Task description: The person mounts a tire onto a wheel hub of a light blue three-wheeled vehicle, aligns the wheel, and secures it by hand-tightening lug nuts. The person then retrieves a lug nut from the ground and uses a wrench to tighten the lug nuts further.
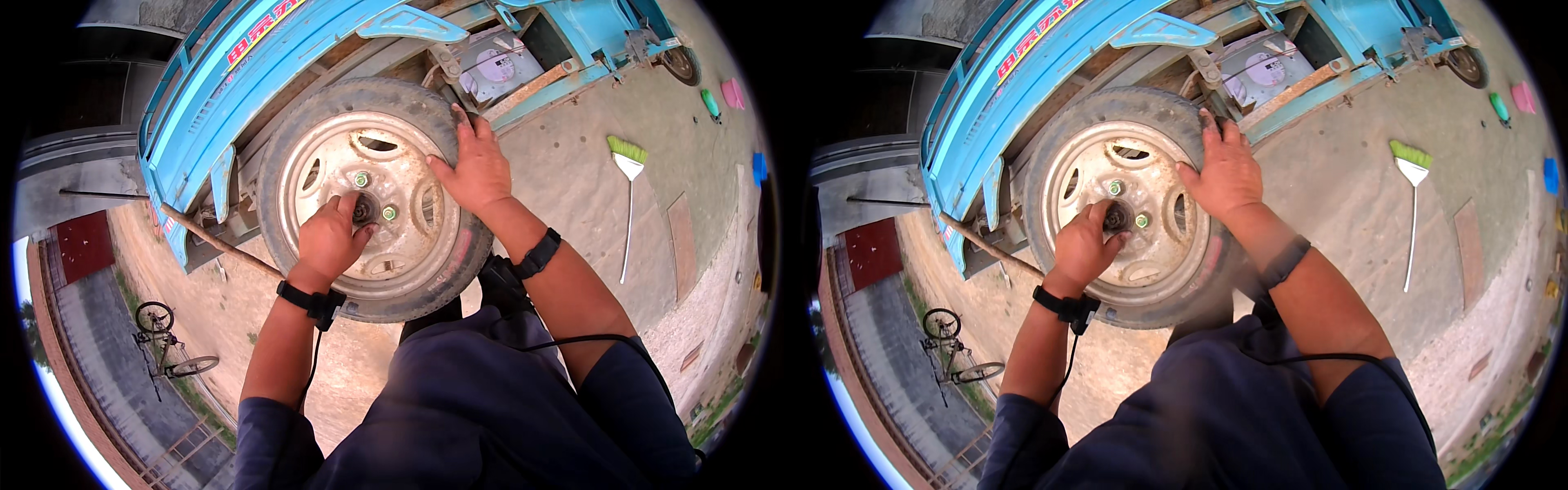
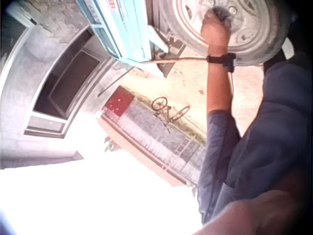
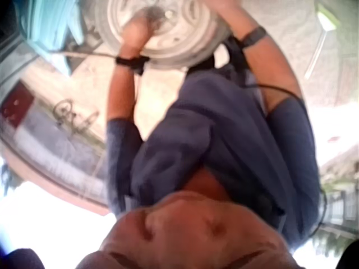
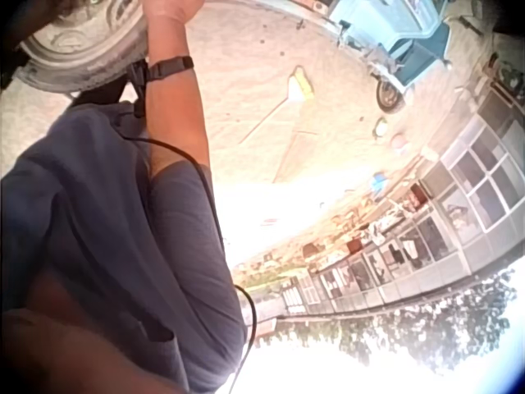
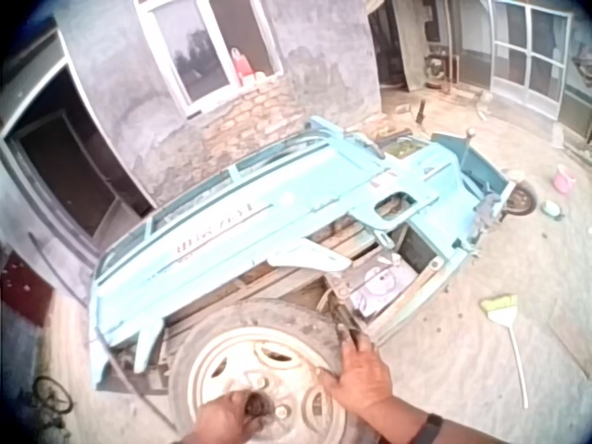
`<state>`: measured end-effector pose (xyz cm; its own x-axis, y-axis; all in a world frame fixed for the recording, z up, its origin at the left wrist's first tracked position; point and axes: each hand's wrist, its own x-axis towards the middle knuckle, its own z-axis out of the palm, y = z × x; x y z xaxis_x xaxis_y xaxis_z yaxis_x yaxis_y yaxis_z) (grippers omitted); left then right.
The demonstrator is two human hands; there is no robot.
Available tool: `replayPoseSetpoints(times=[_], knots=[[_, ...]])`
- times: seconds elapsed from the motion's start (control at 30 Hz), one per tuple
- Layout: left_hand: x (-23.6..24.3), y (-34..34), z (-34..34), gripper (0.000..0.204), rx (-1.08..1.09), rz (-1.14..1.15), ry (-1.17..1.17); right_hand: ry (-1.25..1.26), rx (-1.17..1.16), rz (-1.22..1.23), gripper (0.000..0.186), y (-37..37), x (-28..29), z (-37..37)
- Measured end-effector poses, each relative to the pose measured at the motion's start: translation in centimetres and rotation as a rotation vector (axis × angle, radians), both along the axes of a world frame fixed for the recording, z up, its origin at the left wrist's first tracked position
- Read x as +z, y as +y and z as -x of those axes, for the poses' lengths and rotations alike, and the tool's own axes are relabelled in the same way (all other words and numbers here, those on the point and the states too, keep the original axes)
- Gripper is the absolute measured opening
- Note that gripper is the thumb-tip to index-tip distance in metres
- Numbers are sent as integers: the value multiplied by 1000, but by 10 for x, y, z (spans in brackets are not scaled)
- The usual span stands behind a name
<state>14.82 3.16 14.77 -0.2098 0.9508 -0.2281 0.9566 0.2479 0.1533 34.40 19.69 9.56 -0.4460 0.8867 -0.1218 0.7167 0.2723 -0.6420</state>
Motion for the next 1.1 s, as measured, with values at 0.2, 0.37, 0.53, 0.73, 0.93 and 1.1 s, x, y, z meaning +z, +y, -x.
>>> replayPoseSetpoints(times=[0.2,0.37,0.53,0.73,0.93,1.1], knots=[[2,1,4,42,41,109,60,-2,6,1,86,0,0,0],[5,-4,6,42,-99,6,-13,8,4,12,86,0,0,1],[2,-3,0,44,33,27,31,-4,4,14,86,0,1,0],[-7,-9,8,43,-22,2,13,12,7,-6,85,0,-1,0],[6,-2,-1,42,-12,-1,-1,15,0,-2,85,0,-1,0],[0,-3,4,41,29,43,27,24,3,-19,85,-1,-2,0]])
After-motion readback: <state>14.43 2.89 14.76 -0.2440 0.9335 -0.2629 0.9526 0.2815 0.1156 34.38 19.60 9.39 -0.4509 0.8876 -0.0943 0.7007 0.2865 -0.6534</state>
